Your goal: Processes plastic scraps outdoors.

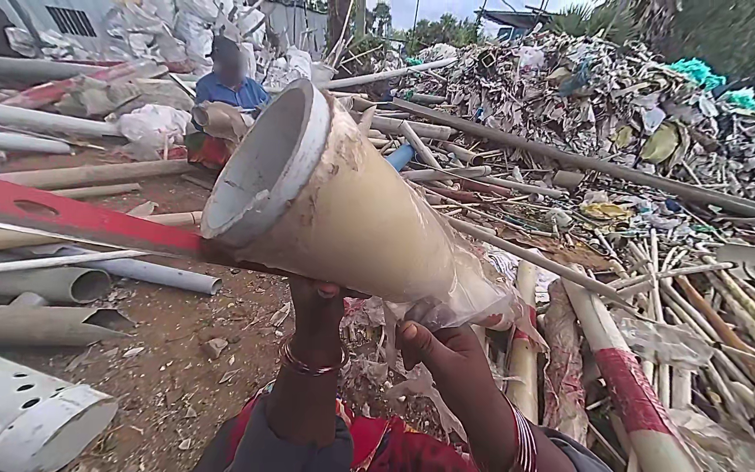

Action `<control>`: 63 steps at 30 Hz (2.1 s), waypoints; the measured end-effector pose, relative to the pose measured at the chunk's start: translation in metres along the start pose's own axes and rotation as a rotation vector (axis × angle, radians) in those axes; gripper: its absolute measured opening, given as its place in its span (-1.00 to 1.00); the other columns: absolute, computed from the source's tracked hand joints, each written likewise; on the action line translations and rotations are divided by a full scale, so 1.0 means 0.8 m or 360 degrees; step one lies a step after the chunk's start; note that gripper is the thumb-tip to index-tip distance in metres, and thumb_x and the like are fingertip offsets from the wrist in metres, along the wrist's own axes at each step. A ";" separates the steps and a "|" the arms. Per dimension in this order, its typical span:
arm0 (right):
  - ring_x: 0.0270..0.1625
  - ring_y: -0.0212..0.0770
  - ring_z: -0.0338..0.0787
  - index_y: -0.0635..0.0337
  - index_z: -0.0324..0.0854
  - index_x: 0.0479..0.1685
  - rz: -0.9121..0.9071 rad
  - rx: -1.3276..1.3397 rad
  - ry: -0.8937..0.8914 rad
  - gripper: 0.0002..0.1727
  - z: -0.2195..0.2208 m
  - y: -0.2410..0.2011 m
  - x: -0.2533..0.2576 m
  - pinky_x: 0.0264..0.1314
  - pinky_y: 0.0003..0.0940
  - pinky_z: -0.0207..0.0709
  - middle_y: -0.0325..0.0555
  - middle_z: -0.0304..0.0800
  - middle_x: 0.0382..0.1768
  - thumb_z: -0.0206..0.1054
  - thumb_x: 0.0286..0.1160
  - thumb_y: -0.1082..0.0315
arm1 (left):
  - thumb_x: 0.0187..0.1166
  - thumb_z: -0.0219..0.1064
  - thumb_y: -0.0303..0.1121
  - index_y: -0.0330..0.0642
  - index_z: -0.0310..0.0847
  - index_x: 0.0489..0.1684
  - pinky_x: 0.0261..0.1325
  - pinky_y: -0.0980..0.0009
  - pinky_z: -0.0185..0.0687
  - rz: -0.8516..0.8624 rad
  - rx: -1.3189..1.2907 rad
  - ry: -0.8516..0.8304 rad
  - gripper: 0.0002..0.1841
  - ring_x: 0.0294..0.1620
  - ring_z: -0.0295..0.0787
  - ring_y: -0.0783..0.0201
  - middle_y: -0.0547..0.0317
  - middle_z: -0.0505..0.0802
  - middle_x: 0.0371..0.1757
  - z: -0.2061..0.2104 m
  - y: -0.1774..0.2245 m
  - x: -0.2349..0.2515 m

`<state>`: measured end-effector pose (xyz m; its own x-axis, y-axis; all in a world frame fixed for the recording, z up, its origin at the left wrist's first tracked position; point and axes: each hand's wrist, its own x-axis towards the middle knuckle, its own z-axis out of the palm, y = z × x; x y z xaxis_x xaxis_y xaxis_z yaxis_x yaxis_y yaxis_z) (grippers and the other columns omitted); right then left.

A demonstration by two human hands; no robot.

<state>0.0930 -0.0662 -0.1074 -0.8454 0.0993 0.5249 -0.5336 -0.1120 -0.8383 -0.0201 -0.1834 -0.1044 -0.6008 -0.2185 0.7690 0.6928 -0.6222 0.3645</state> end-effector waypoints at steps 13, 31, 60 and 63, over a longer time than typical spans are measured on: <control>-0.21 -0.71 0.69 -0.01 0.64 -0.28 -0.0211 -0.0245 -0.0199 -0.77 -0.026 0.015 0.007 0.00 -0.64 0.62 -0.61 0.70 -0.38 0.16 0.76 0.23 | 0.28 0.51 0.24 0.50 0.75 0.02 0.08 0.71 0.72 0.0017 0.0216 -0.0254 -0.63 -0.03 0.79 0.81 0.82 0.89 -0.09 -0.014 0.016 0.009; -0.30 -0.67 0.69 0.11 0.64 -0.31 -0.0212 -0.0604 -0.0357 -0.55 -0.034 0.041 -0.020 -0.09 -0.66 0.59 -0.42 0.73 -0.46 0.08 0.82 -0.02 | 0.27 0.44 0.35 0.45 0.77 0.03 0.21 0.67 0.66 0.0109 0.0103 -0.0226 -0.56 0.08 0.77 0.79 0.76 0.91 -0.03 -0.105 -0.013 0.013; 0.12 -0.79 0.74 -0.43 0.74 0.05 -0.0131 -0.0444 -0.0081 -0.61 -0.050 0.045 -0.036 0.31 -0.64 0.63 -0.86 0.84 -0.03 0.28 0.45 -0.34 | 0.45 0.49 0.00 0.31 0.86 0.09 0.31 0.75 0.59 -0.0038 -0.0277 -0.0428 -0.71 0.17 0.74 0.81 0.69 0.93 0.05 -0.102 0.027 -0.021; 0.05 -0.68 0.82 -0.42 0.69 0.15 -0.0096 -0.0248 -0.0072 -0.53 -0.051 0.048 -0.032 0.21 -0.59 0.71 -0.75 0.88 -0.02 0.21 0.45 -0.38 | 0.45 0.48 -0.04 0.28 0.87 0.07 0.29 0.76 0.59 -0.0057 -0.0334 -0.0433 -0.73 0.15 0.75 0.82 0.67 0.94 0.03 -0.101 0.029 -0.019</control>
<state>0.0949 -0.0323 -0.1589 -0.8140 0.0561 0.5782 -0.5763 0.0476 -0.8159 -0.0267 -0.2556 -0.1502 -0.4754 -0.0028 0.8798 0.5588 -0.7733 0.2995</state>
